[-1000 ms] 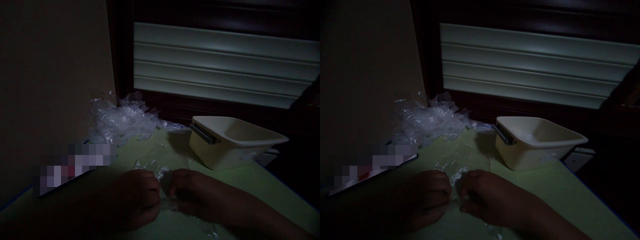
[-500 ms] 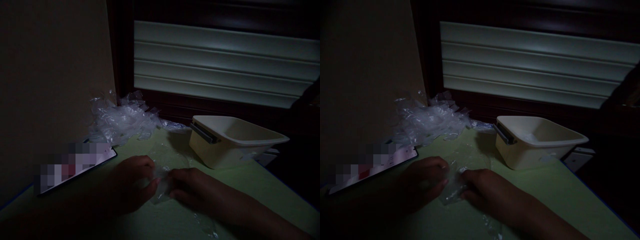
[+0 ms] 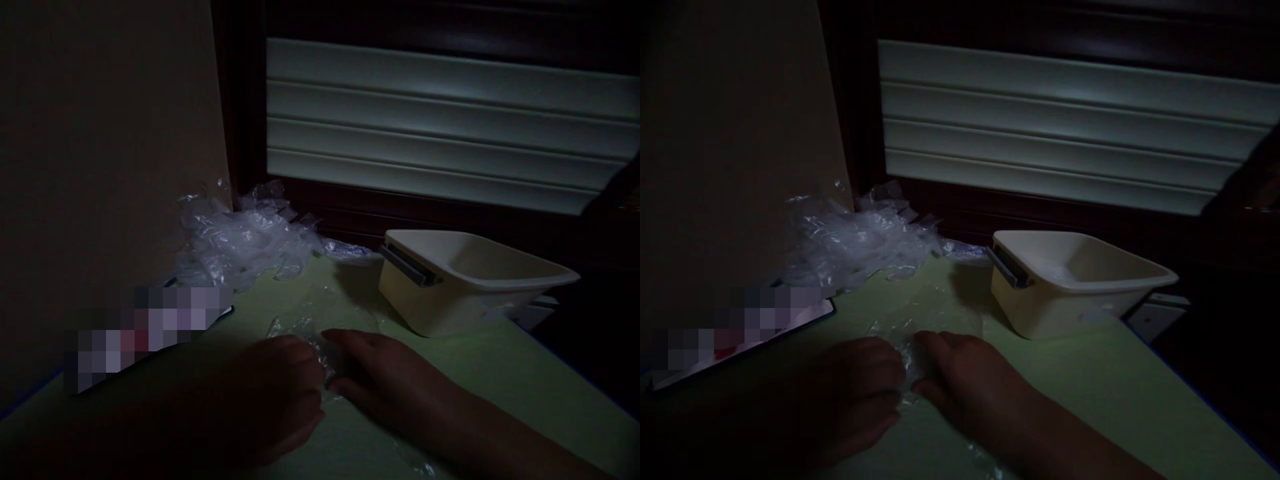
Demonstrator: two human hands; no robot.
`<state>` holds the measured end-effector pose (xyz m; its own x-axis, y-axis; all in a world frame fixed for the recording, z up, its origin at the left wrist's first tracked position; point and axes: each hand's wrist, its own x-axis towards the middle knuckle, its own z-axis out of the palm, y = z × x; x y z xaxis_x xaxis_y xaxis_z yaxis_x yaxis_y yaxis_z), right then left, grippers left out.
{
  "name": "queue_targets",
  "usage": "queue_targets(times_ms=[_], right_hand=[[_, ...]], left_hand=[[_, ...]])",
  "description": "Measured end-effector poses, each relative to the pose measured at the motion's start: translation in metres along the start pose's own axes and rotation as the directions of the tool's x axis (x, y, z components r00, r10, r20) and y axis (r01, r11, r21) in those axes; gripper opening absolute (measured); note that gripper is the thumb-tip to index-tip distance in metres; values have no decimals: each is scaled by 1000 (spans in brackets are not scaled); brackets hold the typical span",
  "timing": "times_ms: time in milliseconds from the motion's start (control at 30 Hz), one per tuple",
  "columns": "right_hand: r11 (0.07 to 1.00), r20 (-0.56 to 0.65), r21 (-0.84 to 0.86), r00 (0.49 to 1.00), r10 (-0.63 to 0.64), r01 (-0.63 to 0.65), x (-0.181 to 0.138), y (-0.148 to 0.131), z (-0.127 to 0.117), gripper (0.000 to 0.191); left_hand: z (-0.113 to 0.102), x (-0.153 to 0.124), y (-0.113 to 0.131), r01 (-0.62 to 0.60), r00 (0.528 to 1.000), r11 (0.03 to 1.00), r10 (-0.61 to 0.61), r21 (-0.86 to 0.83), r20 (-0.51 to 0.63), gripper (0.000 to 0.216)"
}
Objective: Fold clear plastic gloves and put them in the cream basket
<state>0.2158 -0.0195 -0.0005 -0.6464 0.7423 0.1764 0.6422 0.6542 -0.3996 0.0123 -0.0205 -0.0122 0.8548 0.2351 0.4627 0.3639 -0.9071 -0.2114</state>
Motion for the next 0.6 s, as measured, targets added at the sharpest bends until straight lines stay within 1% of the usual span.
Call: queue_targets(times_ms=[33, 100, 167, 200, 233, 300, 333, 400, 500, 533, 600], right_hand=[[996, -27, -85, 999, -31, 28, 0, 1, 1, 22], [965, -87, -240, 988, -125, 101, 0, 2, 2, 6], [920, -125, -343, 962, -244, 189, 1, 2, 1, 16], [896, -126, -375, 945, -302, 237, 1, 2, 2, 18], [873, -107, -396, 930, -351, 284, 0, 2, 2, 18], [831, -27, -418, 909, -416, 368, -1, 2, 5, 15], [814, 11, -426, 902, -431, 394, -1, 2, 7, 13], [794, 59, -440, 896, -441, 420, -3, 1, 11, 11], [786, 82, -454, 898, -432, 420, -5, -3, 13, 10], [786, 93, -455, 900, -426, 419, -6, -5, 12, 11], [790, 116, -453, 906, -406, 412, -6, -8, 9, 12]], left_hand=[[1, 0, 0, -11, 998, 1000, 12, -28, 57, 15], [2, 1, -1, -23, 993, 998, 30, -66, 115, 19], [1, 0, -2, -1, 988, 997, 12, -72, 155, 21], [0, 0, -2, 7, 985, 997, 6, -74, 172, 21], [0, 0, -2, 14, 982, 997, 1, -78, 191, 22], [-1, -1, -2, 27, 977, 995, -7, -92, 215, 22], [0, -1, -2, 40, 975, 995, -18, -96, 221, 22], [0, -1, -5, 110, 968, 989, -85, -95, 238, 21], [0, 0, -12, 234, 932, 968, -198, -86, 304, 17], [0, 0, -13, 258, 919, 963, -219, -82, 328, 17], [-1, -1, -15, 266, 909, 961, -226, -71, 350, 19]])
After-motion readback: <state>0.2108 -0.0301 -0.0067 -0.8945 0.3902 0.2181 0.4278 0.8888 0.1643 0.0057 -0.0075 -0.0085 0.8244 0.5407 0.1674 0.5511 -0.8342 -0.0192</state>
